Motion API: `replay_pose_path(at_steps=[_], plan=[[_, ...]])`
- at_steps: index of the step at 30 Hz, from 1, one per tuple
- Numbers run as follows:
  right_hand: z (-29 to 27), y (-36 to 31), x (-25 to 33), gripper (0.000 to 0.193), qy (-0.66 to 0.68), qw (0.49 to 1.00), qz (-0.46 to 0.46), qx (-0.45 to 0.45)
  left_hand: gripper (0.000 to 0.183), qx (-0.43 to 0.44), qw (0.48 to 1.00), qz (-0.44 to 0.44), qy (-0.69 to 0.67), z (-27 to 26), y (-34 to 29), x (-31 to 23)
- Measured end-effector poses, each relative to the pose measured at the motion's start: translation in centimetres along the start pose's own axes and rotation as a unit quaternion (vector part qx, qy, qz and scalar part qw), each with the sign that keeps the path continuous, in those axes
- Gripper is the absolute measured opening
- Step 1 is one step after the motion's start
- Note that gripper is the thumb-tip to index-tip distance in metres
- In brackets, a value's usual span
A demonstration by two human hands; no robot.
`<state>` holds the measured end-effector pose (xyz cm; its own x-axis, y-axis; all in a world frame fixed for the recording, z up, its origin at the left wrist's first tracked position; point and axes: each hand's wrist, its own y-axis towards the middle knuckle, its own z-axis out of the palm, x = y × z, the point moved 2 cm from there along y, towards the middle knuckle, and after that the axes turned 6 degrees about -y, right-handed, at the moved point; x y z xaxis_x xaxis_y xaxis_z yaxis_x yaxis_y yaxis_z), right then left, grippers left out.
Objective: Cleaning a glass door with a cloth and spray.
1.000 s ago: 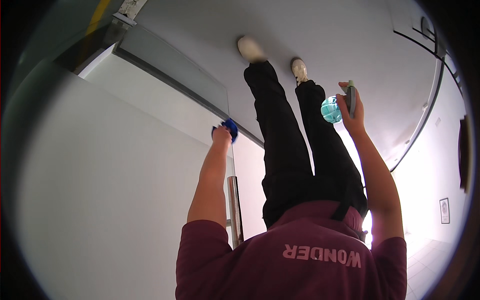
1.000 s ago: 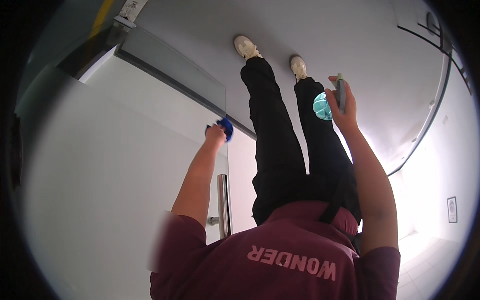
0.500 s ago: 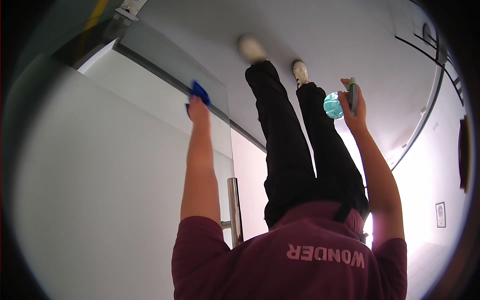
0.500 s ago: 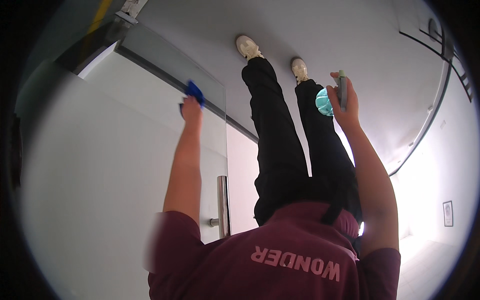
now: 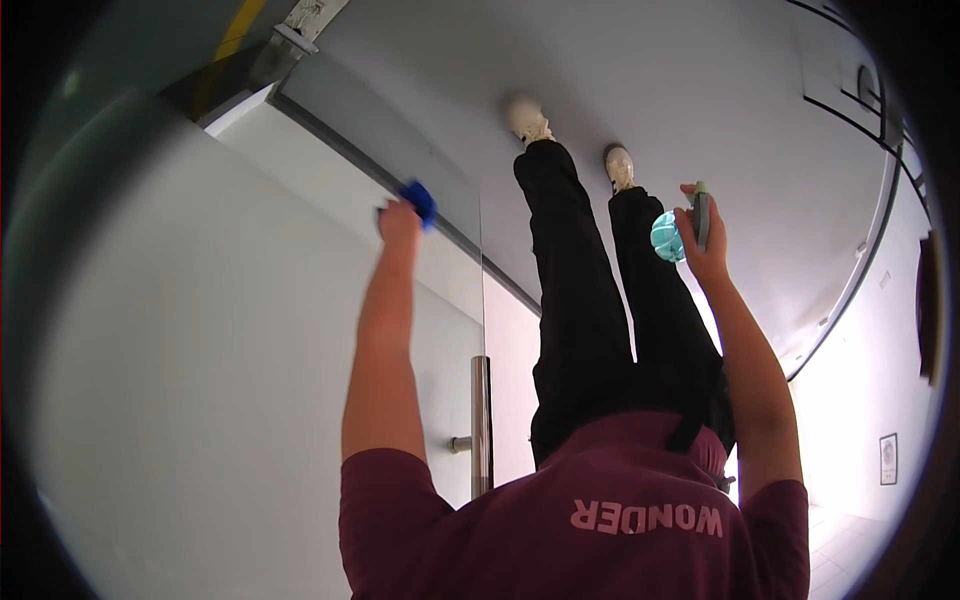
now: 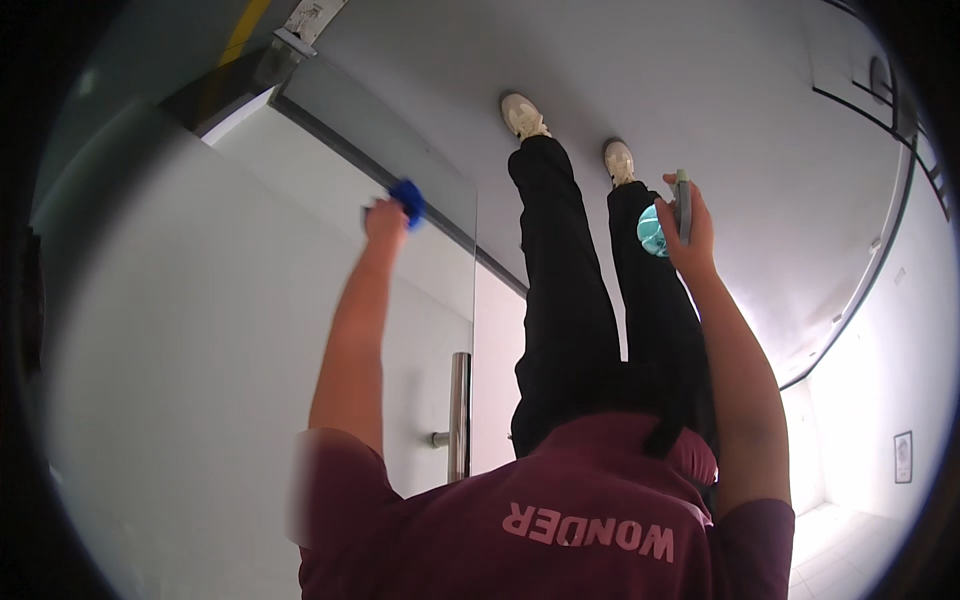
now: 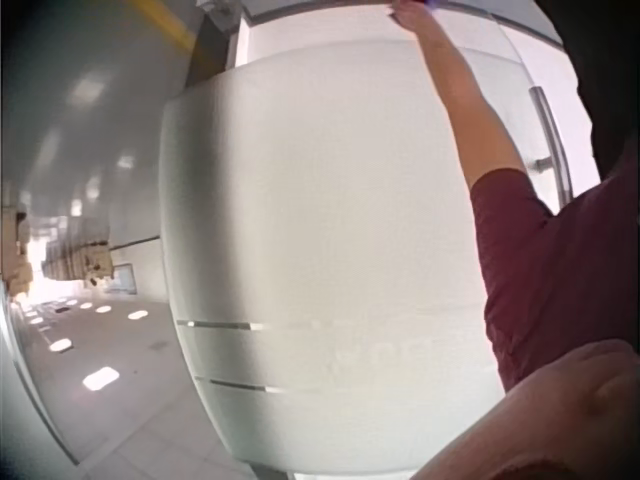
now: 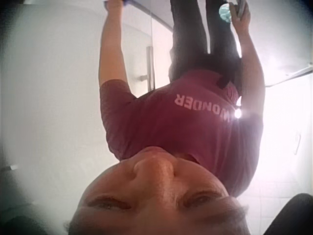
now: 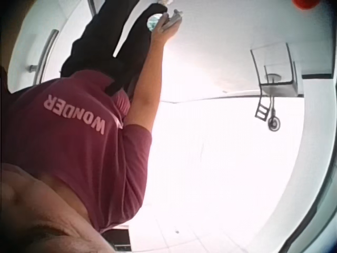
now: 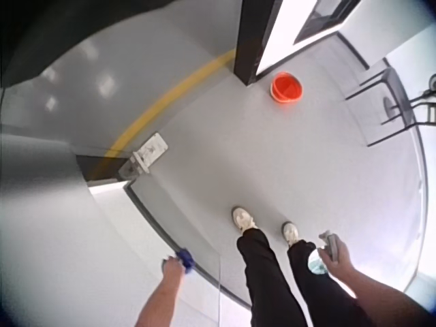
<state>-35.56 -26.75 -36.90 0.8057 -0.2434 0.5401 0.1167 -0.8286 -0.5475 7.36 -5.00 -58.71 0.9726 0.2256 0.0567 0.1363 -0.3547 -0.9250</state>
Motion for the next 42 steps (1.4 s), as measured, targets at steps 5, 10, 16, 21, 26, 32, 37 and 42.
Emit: replay_pose_path(at_steps=[5,10,16,21,26,32,37,42], plan=[[-0.4,-0.3,-1.6,0.031,0.011,1.000,0.018,0.002,0.037,-0.227,0.945,-0.059,0.226,-14.9,5.2,7.8],[0.7,0.0,-1.6,0.031,0.007,1.000,0.010,0.007,0.033,-0.255,0.961,-0.093,0.060,-11.0,5.6,7.2],[1.1,0.2,-0.6,0.030,0.020,0.999,0.043,0.028,0.031,-0.034,0.992,0.020,-0.123,7.8,-1.9,-4.7],[0.9,0.7,-0.2,0.032,0.019,1.000,-0.007,-0.002,0.019,0.094,0.964,0.246,0.035,13.4,-10.0,-10.3],[0.1,0.8,0.6,0.032,0.000,0.999,0.004,0.034,0.019,0.290,0.897,0.320,0.096,11.3,-12.5,-10.1],[-1.4,-0.3,1.3,0.032,0.033,0.999,-0.012,0.003,0.024,0.367,0.864,0.339,0.068,6.6,-14.8,-8.6],[-2.3,-1.7,1.2,0.032,0.059,0.997,-0.033,-0.022,0.023,0.275,0.921,0.273,0.038,-0.3,-14.8,-3.0],[-3.2,-2.7,1.2,0.032,0.057,0.998,0.003,-0.010,0.026,0.097,0.982,0.082,0.142,-13.6,-12.8,3.4]])
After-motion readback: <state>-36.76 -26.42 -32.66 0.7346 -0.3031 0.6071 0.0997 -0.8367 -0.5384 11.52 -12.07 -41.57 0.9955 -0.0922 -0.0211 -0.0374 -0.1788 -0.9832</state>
